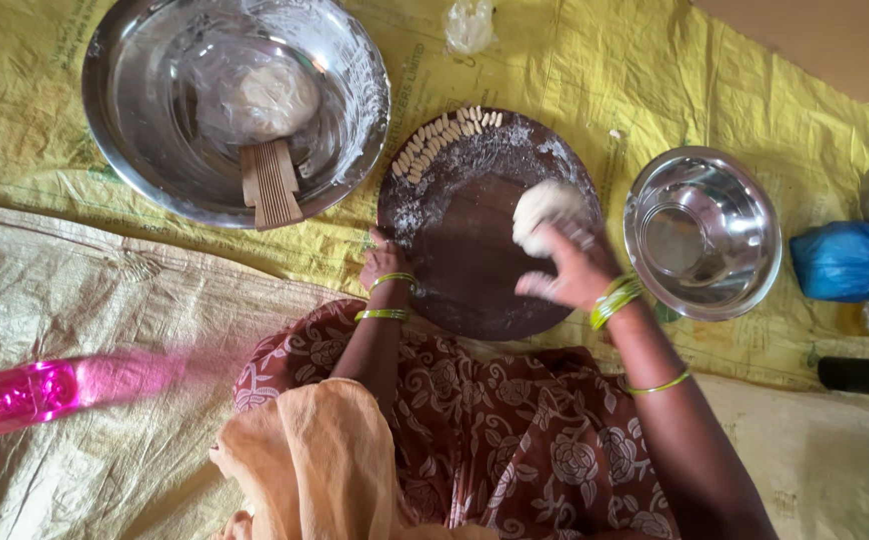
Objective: The person kneads a ball of dough on a round wooden board, repeatedly pressing and folding it. They then pour liquid from a pink bottle onto the dough and continue kneading to incorporate it.
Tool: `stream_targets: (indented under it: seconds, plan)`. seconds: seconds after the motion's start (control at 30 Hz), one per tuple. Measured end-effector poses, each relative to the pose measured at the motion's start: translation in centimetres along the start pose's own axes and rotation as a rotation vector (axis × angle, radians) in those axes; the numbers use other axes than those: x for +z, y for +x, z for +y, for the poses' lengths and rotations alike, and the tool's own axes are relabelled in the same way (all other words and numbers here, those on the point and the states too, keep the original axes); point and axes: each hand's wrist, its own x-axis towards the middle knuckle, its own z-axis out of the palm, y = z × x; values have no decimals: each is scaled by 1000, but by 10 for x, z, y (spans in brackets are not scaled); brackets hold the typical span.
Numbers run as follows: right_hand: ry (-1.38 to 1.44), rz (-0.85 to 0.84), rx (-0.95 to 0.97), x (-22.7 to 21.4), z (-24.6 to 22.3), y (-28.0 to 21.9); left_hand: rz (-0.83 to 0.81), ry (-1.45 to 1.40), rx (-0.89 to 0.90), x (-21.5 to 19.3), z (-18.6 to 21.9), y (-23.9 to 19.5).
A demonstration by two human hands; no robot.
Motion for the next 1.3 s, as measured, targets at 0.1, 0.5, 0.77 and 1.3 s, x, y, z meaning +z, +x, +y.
stream_targets:
  seconds: [0.1, 0.5, 0.77, 1.3]
  plan:
    - [92, 288, 44, -49, 5, 21, 23, 6, 27, -1, 1, 4]
    - [-77, 345, 512, 230, 53, -32, -13, 29, 3, -10, 5, -8]
    - [503, 430, 117, 172, 1, -11, -58, 22, -33, -14, 7, -4]
    - [-18, 184, 205, 177, 4, 146, -93, 104, -38, -5, 5, -2]
